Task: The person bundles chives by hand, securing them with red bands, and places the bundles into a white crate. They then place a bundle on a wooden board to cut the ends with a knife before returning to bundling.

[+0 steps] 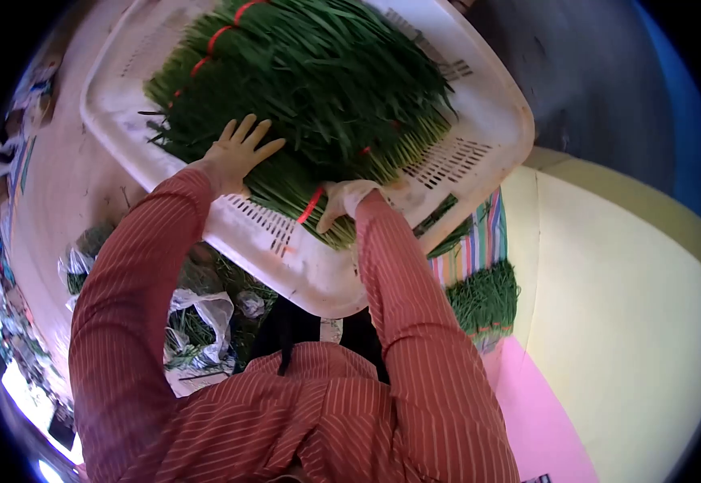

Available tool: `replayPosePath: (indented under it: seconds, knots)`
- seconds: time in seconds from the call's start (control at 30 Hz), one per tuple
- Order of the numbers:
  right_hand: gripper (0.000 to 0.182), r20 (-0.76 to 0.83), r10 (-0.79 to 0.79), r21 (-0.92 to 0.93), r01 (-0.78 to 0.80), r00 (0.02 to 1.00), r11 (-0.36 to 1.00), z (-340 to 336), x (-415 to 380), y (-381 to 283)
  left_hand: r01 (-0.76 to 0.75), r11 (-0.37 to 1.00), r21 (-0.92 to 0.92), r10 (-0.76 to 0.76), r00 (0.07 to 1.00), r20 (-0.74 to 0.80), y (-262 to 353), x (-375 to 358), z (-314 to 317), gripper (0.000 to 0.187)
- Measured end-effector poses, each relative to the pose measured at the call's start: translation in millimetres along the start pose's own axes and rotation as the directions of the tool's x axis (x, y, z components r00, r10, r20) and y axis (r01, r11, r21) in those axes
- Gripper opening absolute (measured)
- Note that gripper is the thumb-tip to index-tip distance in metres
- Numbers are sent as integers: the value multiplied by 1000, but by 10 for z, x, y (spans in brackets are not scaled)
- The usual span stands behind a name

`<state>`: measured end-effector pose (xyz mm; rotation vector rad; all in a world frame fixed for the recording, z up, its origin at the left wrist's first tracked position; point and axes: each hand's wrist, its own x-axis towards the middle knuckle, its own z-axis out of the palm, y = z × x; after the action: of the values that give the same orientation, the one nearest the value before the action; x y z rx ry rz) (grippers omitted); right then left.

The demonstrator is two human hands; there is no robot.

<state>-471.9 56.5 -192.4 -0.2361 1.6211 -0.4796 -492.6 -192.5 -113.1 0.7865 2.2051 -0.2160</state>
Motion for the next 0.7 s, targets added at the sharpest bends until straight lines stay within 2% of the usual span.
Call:
replayPosePath:
  seconds: [0.07, 0.1, 0.13, 0.17, 0.2, 0.23, 0.27, 0.3, 0.33, 0.37, 0.4, 0.43, 0.47, 0.5, 0.53, 0.57, 0.6, 0.63, 0.67, 0.7]
  knots:
    - [102, 61, 33, -85, -27, 998, 996, 57, 112, -13, 13, 998, 55, -13, 1000, 2, -1, 58, 39, 122]
    - [99, -47, -32, -175, 23, 998, 984, 138, 129, 2, -22, 997, 76, 25, 999, -44, -42, 99, 135, 121]
    - [98, -52, -31, -185, 20, 998, 983, 215, 118, -5, -38, 994, 103, 44, 997, -62, -60, 148, 210, 120]
    - [97, -32, 39, -66, -41, 999, 997, 269, 85, -67, -46, 990, 131, 53, 997, -50, -100, 224, 304, 121]
    - [80, -121, -8, -223, -19, 993, 975, 337, 74, -121, -47, 991, 126, 52, 998, -33, -130, 281, 373, 123]
    - [56, -146, -64, -278, 21, 987, 960, 371, 144, -167, -32, 988, 153, 31, 999, 4, -152, 335, 426, 124]
    - [33, -95, -49, -172, 32, 994, 985, 313, 45, -245, -19, 990, 139, 14, 999, 32, -150, 349, 430, 125]
    - [40, -241, -73, -315, -6, 968, 949, 635, 570, -97, -18, 982, 186, 12, 999, 32, -146, 343, 417, 122]
    - [43, -199, 148, -28, -157, 969, 987, 236, -269, -470, -32, 975, 221, 25, 999, 36, -141, 339, 378, 124]
    - [47, -219, 148, -131, -179, 964, 975, 302, -182, -526, -35, 958, 286, 25, 999, 37, -148, 327, 399, 125]
    - [49, -250, 130, -162, -174, 959, 971, 242, -486, -645, -31, 943, 331, 31, 999, 6, -221, 355, 500, 126]
    - [50, -294, -27, -256, -51, 955, 965, 274, -636, -714, -14, 933, 359, 0, 999, 40, -184, 342, 430, 125]
    - [48, -485, -133, -307, -26, 864, 951, 448, -635, -828, 10, 932, 363, -38, 997, 70, -162, 331, 359, 125]
    - [42, -680, -260, -279, 86, 686, 956, 608, -675, -863, 20, 910, 413, -83, 987, 135, -121, 347, 263, 120]
    - [41, -654, -449, -324, 310, 609, 894, 686, -660, -840, 22, 878, 478, -24, 1000, -2, -527, 488, 720, 114]
    - [42, -856, -393, -172, 532, 335, 829, 934, -773, -810, 32, 872, 489, -82, 993, 80, -364, 419, 400, 113]
    - [44, -863, -425, -106, 726, 272, 679, 1074, -1588, -512, 55, 867, 495, -178, 963, 204, 113, 259, -164, 120]
    - [44, -912, -408, -229, 779, 37, 583, 1376, -1779, -230, 53, 857, 513, -201, 951, 236, 163, 189, -259, 127]
    - [51, -947, -316, -243, 778, -60, 580, 1740, -1696, 15, 76, 873, 481, -211, 950, 232, 272, 82, -416, 132]
    - [52, -979, -197, -83, 762, 59, 642, 2067, -1813, 325, 166, 879, 447, -259, 953, 155, 221, 66, -398, 134]
